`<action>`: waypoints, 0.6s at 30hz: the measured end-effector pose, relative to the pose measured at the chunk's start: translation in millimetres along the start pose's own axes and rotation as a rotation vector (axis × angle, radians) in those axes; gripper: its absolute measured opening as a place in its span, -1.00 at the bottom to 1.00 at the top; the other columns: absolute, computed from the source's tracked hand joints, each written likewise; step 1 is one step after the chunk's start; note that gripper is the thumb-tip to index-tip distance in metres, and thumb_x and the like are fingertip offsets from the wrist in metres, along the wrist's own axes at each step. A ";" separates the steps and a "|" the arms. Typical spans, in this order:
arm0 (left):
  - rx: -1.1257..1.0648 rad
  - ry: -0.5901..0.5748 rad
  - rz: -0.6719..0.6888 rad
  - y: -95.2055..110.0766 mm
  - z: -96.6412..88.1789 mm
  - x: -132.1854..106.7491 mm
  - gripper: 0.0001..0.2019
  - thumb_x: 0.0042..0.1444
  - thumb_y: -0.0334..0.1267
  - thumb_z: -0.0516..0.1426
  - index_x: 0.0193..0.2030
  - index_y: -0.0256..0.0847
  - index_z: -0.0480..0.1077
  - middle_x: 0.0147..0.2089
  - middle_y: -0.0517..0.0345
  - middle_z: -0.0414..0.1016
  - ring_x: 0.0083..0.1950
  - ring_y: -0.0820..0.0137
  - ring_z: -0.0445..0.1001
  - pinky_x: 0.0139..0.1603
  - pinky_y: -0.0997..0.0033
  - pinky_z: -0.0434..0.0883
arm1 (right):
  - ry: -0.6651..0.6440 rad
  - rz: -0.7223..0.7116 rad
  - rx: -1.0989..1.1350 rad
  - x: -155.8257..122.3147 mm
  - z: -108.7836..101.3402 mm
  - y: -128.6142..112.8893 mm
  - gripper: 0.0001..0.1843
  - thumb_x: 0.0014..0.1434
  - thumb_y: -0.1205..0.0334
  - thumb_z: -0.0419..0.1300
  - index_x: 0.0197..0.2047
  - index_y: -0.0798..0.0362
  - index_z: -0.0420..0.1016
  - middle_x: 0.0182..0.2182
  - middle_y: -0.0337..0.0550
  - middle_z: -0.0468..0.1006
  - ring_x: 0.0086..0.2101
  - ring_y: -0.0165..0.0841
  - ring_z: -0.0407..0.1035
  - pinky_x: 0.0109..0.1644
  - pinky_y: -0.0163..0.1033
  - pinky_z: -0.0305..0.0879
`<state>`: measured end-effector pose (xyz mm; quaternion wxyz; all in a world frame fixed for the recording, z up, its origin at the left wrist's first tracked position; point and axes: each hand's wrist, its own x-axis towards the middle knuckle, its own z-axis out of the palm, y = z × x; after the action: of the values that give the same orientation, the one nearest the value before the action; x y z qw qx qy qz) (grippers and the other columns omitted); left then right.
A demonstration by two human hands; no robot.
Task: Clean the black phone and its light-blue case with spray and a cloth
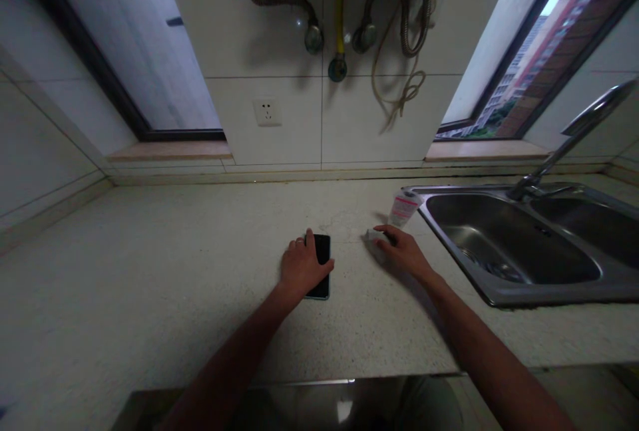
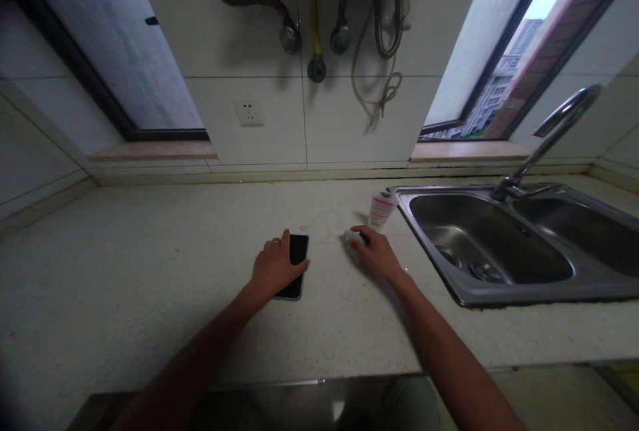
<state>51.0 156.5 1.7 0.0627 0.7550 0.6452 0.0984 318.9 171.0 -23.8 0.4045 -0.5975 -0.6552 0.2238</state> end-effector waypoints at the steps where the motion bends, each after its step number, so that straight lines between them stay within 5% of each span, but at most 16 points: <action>1: -0.005 -0.002 -0.001 0.0 -0.2 0.2 -0.07 0.10 0.13 0.14 0.44 -0.49 0.01 0.16 -0.41 0.38 0.15 -0.08 0.34 0.11 0.05 0.34 | 0.014 -0.021 -0.063 -0.3 -4.6 -0.3 -0.58 0.13 0.00 0.20 -0.03 0.04 0.59 -0.18 -0.01 0.66 -0.26 -0.17 0.51 -0.10 -0.07 0.38; 11: -0.147 -0.019 -0.032 -6.5 0.6 4.6 -0.06 -0.06 0.03 0.21 0.40 -0.43 0.04 0.21 -0.35 0.30 0.22 -0.06 0.28 0.18 0.09 0.29 | 0.051 0.147 -0.661 -14.0 -49.2 -4.3 -0.62 0.25 -0.04 0.09 -0.20 -0.06 0.69 -0.32 -0.01 0.70 -0.34 -0.15 0.57 -0.37 -0.21 0.25; 18: -0.278 -0.008 -0.025 -8.0 -2.9 6.2 -0.08 -0.12 -0.04 0.26 0.36 -0.32 0.04 0.22 -0.30 0.23 0.27 -0.03 0.25 0.26 0.08 0.23 | 0.099 0.068 -0.636 -14.7 -42.5 -9.5 -0.61 0.28 0.01 0.07 -0.17 -0.02 0.69 -0.26 0.00 0.70 -0.29 -0.14 0.57 -0.27 -0.18 0.33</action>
<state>43.6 163.8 3.1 0.1705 0.7314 0.6344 0.1830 346.4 147.0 4.1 0.2212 -0.7256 -0.6516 -0.0082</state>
